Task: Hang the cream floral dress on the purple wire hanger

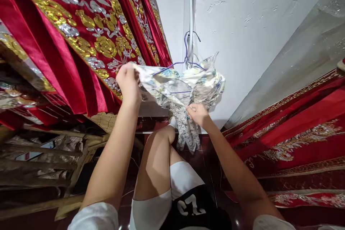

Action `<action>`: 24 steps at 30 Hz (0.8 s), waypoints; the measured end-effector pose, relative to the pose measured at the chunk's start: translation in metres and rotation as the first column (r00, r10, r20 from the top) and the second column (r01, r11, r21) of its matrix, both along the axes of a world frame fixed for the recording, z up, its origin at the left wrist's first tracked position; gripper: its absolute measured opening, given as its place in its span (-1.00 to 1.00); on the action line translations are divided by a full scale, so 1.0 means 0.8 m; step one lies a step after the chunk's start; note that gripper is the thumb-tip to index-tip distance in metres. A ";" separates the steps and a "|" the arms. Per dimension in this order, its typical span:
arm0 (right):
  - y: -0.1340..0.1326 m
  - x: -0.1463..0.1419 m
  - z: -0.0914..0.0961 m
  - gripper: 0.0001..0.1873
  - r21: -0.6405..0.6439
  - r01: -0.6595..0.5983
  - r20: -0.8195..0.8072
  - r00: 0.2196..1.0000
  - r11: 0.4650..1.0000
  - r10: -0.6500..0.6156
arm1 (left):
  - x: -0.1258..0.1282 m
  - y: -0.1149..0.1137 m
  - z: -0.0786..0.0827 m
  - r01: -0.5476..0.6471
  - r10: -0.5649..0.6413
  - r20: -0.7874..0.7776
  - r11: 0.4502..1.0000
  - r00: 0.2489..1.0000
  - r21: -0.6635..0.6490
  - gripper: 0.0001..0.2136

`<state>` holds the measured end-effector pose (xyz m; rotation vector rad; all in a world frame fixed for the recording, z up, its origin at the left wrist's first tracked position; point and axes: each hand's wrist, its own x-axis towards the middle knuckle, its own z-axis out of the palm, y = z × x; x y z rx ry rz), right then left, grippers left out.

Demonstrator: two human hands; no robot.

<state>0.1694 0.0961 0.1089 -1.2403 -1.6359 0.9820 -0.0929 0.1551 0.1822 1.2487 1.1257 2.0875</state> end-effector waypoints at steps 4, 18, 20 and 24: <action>-0.027 -0.004 -0.026 -0.66 -0.045 -0.057 -0.161 0.986 0.997 0.049 | -0.025 0.016 -0.053 0.053 0.020 0.269 0.964 0.963 -0.261 -0.66; -0.026 0.019 -0.037 -0.37 -0.189 -0.212 -0.190 0.966 0.959 0.176 | 0.104 -0.122 -0.080 0.595 -0.626 -0.193 0.779 0.756 -0.197 -0.69; -0.024 0.010 -0.015 -0.22 -0.273 -0.345 -0.402 0.889 0.898 0.220 | 0.118 -0.139 -0.054 0.596 -0.626 -0.476 0.767 0.617 -0.235 -0.76; -0.034 0.012 0.026 -0.26 -0.369 -0.597 -0.571 0.750 0.712 0.333 | 0.120 -0.145 -0.042 0.481 -0.525 -0.620 0.838 0.583 -0.258 -0.80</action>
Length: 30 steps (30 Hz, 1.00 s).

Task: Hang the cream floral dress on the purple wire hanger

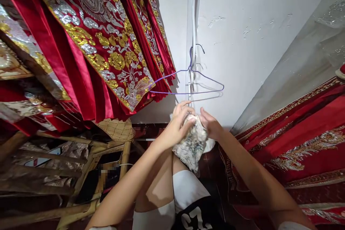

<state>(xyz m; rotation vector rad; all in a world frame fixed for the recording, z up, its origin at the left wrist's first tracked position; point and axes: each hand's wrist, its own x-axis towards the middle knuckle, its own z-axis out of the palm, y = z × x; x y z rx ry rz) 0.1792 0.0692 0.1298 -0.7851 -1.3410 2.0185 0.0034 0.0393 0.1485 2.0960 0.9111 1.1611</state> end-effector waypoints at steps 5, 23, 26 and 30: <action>0.020 0.033 0.043 -0.77 0.296 -0.123 0.239 0.970 0.947 0.051 | -0.034 0.030 -0.034 0.230 -0.293 -0.117 0.897 0.949 -0.378 -0.62; 0.112 0.090 0.005 -0.84 0.822 0.135 0.287 0.742 0.554 -0.606 | -0.129 0.033 0.019 -0.523 0.277 -0.944 0.840 0.181 0.146 -0.70; 0.081 0.104 0.020 -0.86 0.816 0.202 0.250 0.721 0.541 -0.646 | -0.123 0.035 0.028 -0.570 0.457 -0.854 0.782 0.249 0.253 -0.68; 0.057 0.104 0.034 -0.89 0.799 0.256 0.225 0.711 0.544 -0.666 | -0.108 0.049 0.052 -0.615 0.636 -0.677 0.714 0.371 0.334 -0.63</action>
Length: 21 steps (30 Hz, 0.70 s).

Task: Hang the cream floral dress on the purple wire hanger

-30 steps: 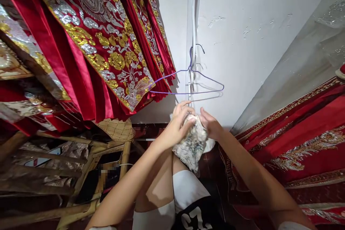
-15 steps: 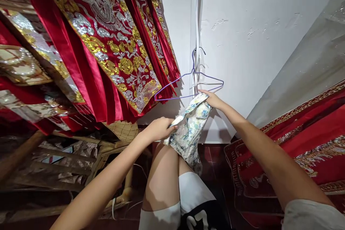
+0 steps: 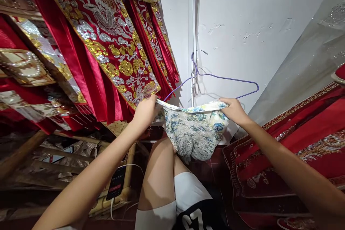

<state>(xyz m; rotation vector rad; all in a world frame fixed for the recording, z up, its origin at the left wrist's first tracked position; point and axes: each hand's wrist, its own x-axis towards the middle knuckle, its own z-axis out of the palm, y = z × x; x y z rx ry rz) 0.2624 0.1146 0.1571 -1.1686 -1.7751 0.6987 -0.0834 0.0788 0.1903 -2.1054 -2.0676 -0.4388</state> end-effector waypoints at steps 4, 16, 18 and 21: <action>-0.017 -0.013 0.003 -0.91 -0.014 -0.055 -0.011 0.998 0.998 0.055 | 0.007 0.033 0.004 0.104 -0.120 0.246 0.992 0.962 0.075 -0.60; -0.021 -0.021 -0.001 -0.93 0.036 -0.063 0.054 0.997 0.997 0.061 | 0.015 0.079 -0.017 0.286 -0.402 0.560 0.914 0.724 0.286 -0.69; -0.023 -0.022 -0.003 -0.87 0.034 -0.094 0.056 0.994 0.995 0.092 | 0.021 0.085 -0.009 0.371 -0.489 0.583 0.872 0.649 0.318 -0.70; -0.022 -0.005 -0.001 -0.47 0.040 0.011 0.036 0.999 0.999 -0.012 | 0.021 0.089 0.000 0.403 -0.497 0.565 0.867 0.659 0.293 -0.72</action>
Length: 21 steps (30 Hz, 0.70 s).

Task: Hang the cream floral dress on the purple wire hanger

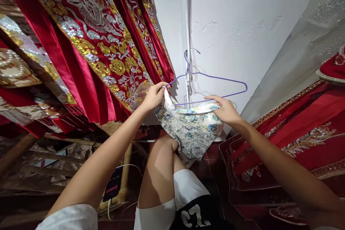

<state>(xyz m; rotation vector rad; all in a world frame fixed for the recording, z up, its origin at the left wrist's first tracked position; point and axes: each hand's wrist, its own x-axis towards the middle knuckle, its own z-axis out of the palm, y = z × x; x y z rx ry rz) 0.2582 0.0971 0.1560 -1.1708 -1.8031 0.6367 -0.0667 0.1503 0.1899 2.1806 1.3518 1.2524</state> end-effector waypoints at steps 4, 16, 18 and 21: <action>0.014 0.041 0.014 -0.23 0.223 0.338 -0.075 0.941 0.914 -0.330 | -0.011 -0.002 0.006 -0.063 0.066 -0.102 0.998 0.993 0.026 -0.77; -0.002 0.073 0.047 -0.37 0.254 0.238 0.079 0.961 0.937 -0.265 | -0.011 -0.005 0.006 -0.174 0.206 -0.259 0.974 0.944 0.142 -0.71; 0.007 0.086 0.057 -0.59 0.193 0.182 0.122 0.971 0.964 -0.207 | -0.012 -0.005 0.008 -0.198 0.233 -0.200 0.964 0.952 0.178 -0.75; 0.025 0.093 0.077 -0.56 0.037 0.083 0.064 0.994 0.996 -0.086 | -0.011 0.000 0.016 -0.303 0.318 -0.085 0.941 0.944 0.153 -0.87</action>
